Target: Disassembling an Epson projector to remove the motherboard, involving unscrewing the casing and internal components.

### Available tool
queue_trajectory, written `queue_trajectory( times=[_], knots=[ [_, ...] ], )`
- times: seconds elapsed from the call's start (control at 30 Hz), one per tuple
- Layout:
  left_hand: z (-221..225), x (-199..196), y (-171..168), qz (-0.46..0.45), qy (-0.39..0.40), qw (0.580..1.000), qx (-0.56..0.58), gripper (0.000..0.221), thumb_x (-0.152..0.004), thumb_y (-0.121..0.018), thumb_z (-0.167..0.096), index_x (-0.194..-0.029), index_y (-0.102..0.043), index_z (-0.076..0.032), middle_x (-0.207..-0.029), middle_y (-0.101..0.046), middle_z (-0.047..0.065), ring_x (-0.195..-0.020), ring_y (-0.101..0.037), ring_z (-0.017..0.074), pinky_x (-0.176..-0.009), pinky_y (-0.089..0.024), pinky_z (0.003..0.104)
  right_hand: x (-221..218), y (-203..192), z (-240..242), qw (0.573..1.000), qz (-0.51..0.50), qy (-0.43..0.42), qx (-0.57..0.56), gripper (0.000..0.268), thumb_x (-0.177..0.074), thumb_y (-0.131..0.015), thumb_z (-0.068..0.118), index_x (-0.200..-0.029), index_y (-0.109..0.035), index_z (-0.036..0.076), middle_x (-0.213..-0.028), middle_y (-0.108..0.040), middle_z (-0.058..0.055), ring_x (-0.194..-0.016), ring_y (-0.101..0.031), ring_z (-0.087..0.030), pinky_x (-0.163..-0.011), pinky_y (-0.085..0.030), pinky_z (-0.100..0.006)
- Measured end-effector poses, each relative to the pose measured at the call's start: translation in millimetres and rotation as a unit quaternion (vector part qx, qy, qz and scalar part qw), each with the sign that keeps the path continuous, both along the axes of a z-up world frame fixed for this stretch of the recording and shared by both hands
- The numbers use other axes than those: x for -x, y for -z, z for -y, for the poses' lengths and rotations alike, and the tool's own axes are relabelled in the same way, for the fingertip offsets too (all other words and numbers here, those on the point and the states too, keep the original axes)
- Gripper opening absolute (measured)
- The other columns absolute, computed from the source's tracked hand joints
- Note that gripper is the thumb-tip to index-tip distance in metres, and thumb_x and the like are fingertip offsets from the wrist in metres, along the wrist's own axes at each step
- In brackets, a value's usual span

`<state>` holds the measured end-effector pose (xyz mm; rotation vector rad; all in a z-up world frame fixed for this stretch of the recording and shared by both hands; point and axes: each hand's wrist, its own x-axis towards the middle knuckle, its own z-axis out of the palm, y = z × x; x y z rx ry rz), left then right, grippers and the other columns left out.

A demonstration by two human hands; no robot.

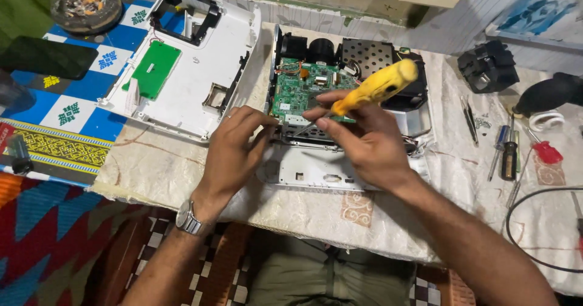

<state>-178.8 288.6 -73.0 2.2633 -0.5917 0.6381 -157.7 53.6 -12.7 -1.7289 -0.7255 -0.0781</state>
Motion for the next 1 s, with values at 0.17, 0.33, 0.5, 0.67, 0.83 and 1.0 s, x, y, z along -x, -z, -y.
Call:
queue_trajectory(
  times=[0.17,0.33,0.5,0.67,0.83,1.0],
  knots=[
    [-7,9,18,-0.040,-0.064,0.996,0.052,0.011,-0.098,-0.065,-0.012,-0.105,-0.069,-0.006,-0.099,-0.069,0.006,-0.092,-0.062,0.0217,-0.074,-0.049,0.034,2,9,-18,0.999,-0.052,0.008,0.013,0.027,-0.099,-0.063,0.008,-0.125,-0.060,0.006,-0.122,-0.073,-0.015,-0.116,-0.075,-0.027,-0.058,-0.075,-0.030],
    [-12,8,25,-0.052,-0.068,0.995,0.056,0.012,-0.098,-0.066,-0.018,-0.102,-0.071,-0.009,-0.094,-0.070,0.003,-0.086,-0.062,0.0191,-0.071,-0.049,0.034,-3,21,-21,1.000,-0.012,0.001,0.012,0.026,-0.100,-0.063,0.007,-0.125,-0.060,0.005,-0.118,-0.074,-0.014,-0.114,-0.075,-0.025,-0.092,-0.067,-0.032],
    [-10,4,36,-0.078,-0.072,0.993,0.047,0.015,-0.098,-0.067,-0.023,-0.103,-0.073,-0.010,-0.095,-0.072,0.002,-0.086,-0.064,0.0172,-0.077,-0.050,0.035,2,11,-21,0.998,-0.053,0.001,0.015,0.027,-0.099,-0.062,0.008,-0.125,-0.059,0.002,-0.123,-0.072,-0.017,-0.116,-0.075,-0.029,-0.059,-0.074,-0.030],
    [-6,8,37,-0.091,-0.065,0.993,0.048,0.012,-0.095,-0.071,-0.018,-0.104,-0.073,-0.010,-0.099,-0.074,0.003,-0.092,-0.068,0.0198,-0.080,-0.052,0.035,3,6,-20,0.998,0.016,0.036,0.041,0.024,-0.100,-0.063,0.005,-0.124,-0.060,0.005,-0.113,-0.075,-0.012,-0.113,-0.075,-0.024,-0.097,-0.065,-0.033],
    [-1,4,41,-0.084,-0.084,0.993,0.022,0.011,-0.094,-0.070,-0.018,-0.102,-0.072,-0.012,-0.098,-0.073,0.002,-0.091,-0.067,0.0214,-0.072,-0.050,0.037,-2,21,-25,0.999,0.011,0.028,0.033,0.025,-0.100,-0.064,0.009,-0.124,-0.060,0.005,-0.112,-0.076,-0.010,-0.113,-0.074,-0.021,-0.100,-0.061,-0.032],
    [-2,3,43,-0.097,-0.105,0.990,0.013,0.010,-0.092,-0.070,-0.019,-0.100,-0.072,-0.014,-0.099,-0.073,0.000,-0.091,-0.067,0.0222,-0.068,-0.048,0.039,-1,18,-25,1.000,0.008,0.012,0.020,0.025,-0.100,-0.064,0.007,-0.125,-0.059,0.005,-0.113,-0.076,-0.011,-0.113,-0.075,-0.021,-0.101,-0.061,-0.032]
  ],
)
